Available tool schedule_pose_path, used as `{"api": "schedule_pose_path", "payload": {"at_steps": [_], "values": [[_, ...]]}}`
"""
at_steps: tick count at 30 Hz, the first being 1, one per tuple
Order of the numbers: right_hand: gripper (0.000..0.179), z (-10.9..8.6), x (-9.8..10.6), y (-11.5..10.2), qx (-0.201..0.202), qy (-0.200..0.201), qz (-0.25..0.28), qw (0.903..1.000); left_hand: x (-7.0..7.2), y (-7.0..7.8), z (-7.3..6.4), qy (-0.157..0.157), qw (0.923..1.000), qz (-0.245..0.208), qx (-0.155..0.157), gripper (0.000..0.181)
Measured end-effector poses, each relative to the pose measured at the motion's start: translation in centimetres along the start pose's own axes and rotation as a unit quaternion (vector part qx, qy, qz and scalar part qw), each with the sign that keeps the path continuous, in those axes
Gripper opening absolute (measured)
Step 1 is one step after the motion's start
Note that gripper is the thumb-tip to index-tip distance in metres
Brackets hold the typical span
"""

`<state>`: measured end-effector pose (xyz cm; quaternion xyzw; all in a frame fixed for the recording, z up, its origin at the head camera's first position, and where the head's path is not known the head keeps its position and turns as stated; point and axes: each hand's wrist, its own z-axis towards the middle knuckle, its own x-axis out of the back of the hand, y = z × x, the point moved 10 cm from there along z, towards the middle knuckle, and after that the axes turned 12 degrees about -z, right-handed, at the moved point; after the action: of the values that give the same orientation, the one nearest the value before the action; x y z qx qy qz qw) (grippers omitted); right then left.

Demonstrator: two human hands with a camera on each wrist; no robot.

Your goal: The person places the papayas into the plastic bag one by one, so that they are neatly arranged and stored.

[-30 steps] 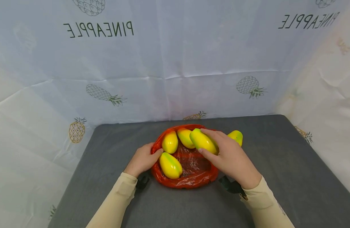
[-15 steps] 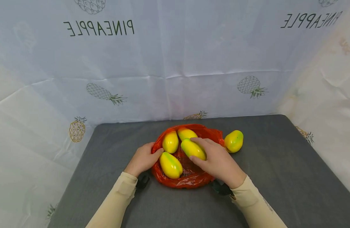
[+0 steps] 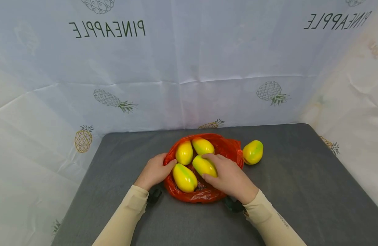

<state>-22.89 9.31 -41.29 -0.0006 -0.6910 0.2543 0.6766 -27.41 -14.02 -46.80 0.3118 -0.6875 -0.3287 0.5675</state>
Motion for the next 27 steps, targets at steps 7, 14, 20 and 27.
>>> {"api": "schedule_pose_path", "payload": {"at_steps": [7,14,20,27], "values": [[0.063,0.1,-0.3,-0.2,0.005,-0.004,0.003,1.0000,0.0,0.3,0.1,0.000,1.0000,-0.002,-0.002,0.043],[0.061,0.2,-0.9,-0.3,0.003,-0.012,0.006,0.9999,0.0,0.6,0.0,-0.002,1.0000,-0.005,-0.003,0.042],[0.060,0.3,-2.0,-0.5,0.000,-0.030,0.014,0.9995,0.1,0.0,-0.4,0.001,1.0000,-0.006,-0.002,0.041],[0.060,0.2,-1.9,-0.4,-0.001,-0.031,0.017,0.9994,0.1,0.4,-0.3,0.000,1.0000,-0.005,-0.006,0.041]]}}
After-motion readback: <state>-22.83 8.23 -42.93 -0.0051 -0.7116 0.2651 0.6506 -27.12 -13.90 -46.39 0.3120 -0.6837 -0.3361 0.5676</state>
